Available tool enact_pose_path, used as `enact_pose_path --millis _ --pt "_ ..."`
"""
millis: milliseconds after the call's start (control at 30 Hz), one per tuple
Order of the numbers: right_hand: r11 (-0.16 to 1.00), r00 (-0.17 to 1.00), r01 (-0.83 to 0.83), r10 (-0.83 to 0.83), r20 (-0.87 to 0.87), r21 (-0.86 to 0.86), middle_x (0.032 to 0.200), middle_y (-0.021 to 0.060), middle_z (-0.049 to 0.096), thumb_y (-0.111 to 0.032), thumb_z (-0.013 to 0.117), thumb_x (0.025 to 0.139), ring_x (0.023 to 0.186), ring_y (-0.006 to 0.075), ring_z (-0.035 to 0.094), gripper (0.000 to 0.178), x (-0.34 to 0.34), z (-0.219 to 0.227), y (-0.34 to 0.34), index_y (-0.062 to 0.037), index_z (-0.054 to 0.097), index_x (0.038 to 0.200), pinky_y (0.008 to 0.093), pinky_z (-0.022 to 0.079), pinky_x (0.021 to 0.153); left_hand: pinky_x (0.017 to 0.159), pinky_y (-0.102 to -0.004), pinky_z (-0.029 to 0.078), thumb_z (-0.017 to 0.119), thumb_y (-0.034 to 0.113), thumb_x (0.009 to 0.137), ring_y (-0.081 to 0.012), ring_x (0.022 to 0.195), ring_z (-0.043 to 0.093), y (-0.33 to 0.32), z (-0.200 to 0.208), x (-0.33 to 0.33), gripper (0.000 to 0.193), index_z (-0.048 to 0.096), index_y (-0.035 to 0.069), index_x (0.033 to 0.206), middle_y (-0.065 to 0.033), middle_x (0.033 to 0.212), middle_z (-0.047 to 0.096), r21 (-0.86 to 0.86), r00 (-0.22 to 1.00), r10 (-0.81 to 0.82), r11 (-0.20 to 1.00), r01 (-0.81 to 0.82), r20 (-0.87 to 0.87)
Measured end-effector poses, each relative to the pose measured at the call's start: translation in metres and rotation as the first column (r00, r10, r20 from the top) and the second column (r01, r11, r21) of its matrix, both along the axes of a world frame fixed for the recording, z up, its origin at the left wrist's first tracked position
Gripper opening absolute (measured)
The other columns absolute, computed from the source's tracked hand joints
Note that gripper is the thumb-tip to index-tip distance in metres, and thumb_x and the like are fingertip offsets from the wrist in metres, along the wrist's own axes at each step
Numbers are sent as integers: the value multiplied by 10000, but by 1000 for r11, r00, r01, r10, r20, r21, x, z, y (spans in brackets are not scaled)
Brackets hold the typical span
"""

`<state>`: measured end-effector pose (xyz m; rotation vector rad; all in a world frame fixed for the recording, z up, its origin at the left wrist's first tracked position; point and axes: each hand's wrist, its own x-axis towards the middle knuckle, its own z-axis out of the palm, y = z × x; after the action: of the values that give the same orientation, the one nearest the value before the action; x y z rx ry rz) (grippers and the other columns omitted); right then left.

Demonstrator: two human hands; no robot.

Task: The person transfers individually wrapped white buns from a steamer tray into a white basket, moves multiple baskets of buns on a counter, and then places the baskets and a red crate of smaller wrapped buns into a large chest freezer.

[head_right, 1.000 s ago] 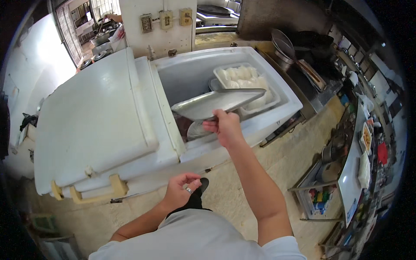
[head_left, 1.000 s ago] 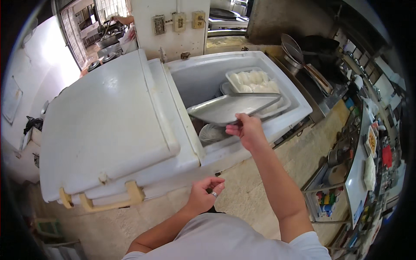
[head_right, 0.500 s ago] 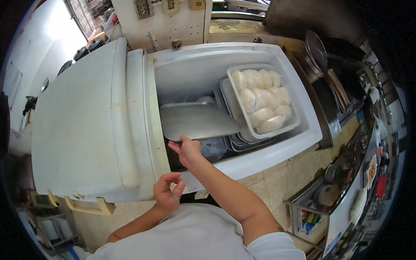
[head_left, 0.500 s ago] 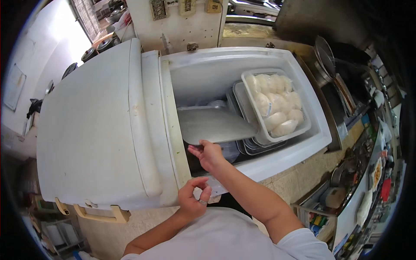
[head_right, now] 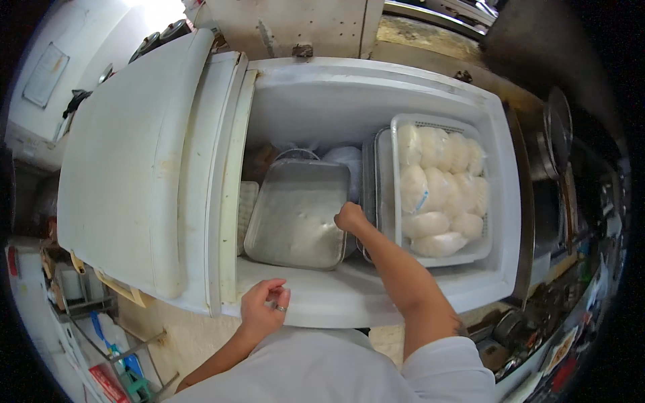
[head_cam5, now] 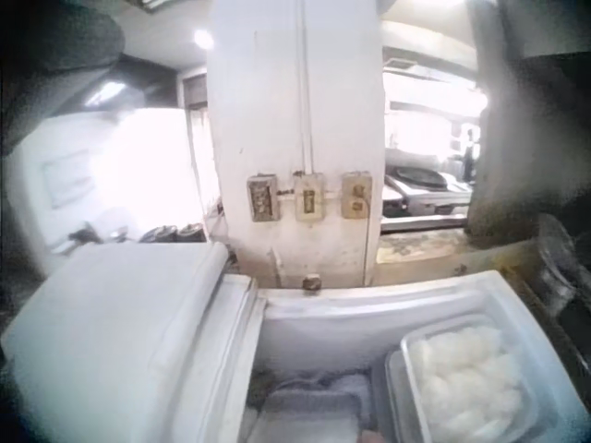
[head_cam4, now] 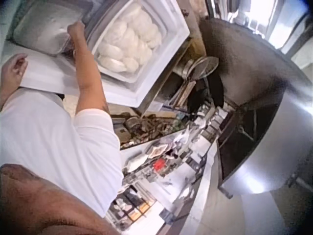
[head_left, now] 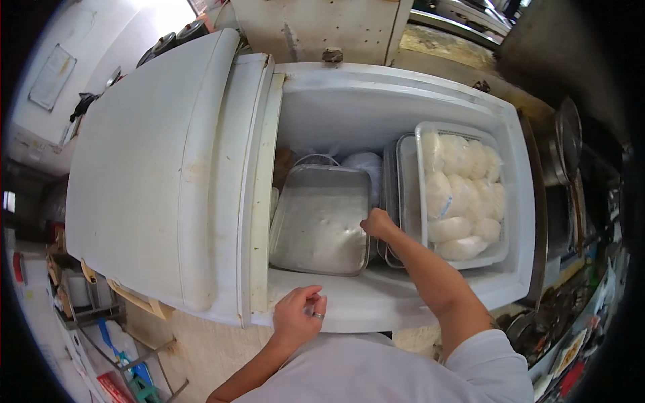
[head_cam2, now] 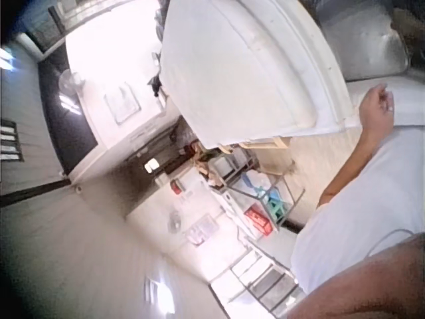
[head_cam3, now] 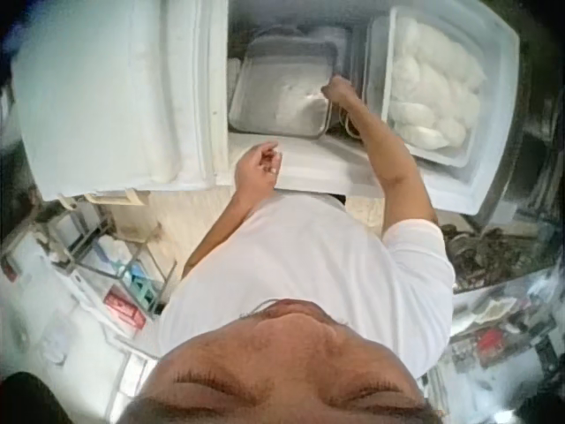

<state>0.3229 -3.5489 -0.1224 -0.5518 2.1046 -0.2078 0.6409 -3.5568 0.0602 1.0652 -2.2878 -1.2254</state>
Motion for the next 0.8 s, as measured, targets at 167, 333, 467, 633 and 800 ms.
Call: enact_pose_path --millis 167,333,467,633,800 --pt "964 976 160 -187 113 211 1139 280 711 -113 686 883 1099 380 706 320 2 -62 -9 62 686 1151 454 560 889 622 -341 544 784 104 824 -209 676 692 4 -13 1 200 701 87 1005 -37 763 700 -165 998 66 984 -61 23" --pt "857 856 489 -507 -97 -163 1196 296 691 -49 596 938 1136 429 678 301 34 -67 8 72 651 1208 506 544 908 603 -329 523 787 82 794 -192 632 664 4 -14 1 217 701 98 991 -11 723 679 -240 998 59 969 -60 -10" --pt "824 857 401 -492 -155 -400 976 326 702 -111 574 1000 970 473 698 223 11 -81 20 92 641 1065 505 521 858 575 -329 514 764 66 797 -222 594 646 -1 -7 -5 181 696 43 964 -58 699 666 -254 999 23 967 -35 -48" --pt "983 909 -71 -7 -417 -172 1529 285 404 -64 627 900 1387 437 436 611 19 -61 -27 59 418 1461 466 397 1153 570 -332 509 764 81 800 -222 582 638 -3 -11 -4 163 697 45 944 -48 685 664 -264 998 18 964 -35 -67" --pt "695 640 -713 698 -323 89 1595 307 321 -137 666 883 1465 453 354 774 49 -109 -16 43 330 1556 451 382 1196 566 -326 501 761 70 756 -206 584 628 -3 -13 -3 180 712 67 929 -18 692 658 -282 997 22 958 -43 -77"
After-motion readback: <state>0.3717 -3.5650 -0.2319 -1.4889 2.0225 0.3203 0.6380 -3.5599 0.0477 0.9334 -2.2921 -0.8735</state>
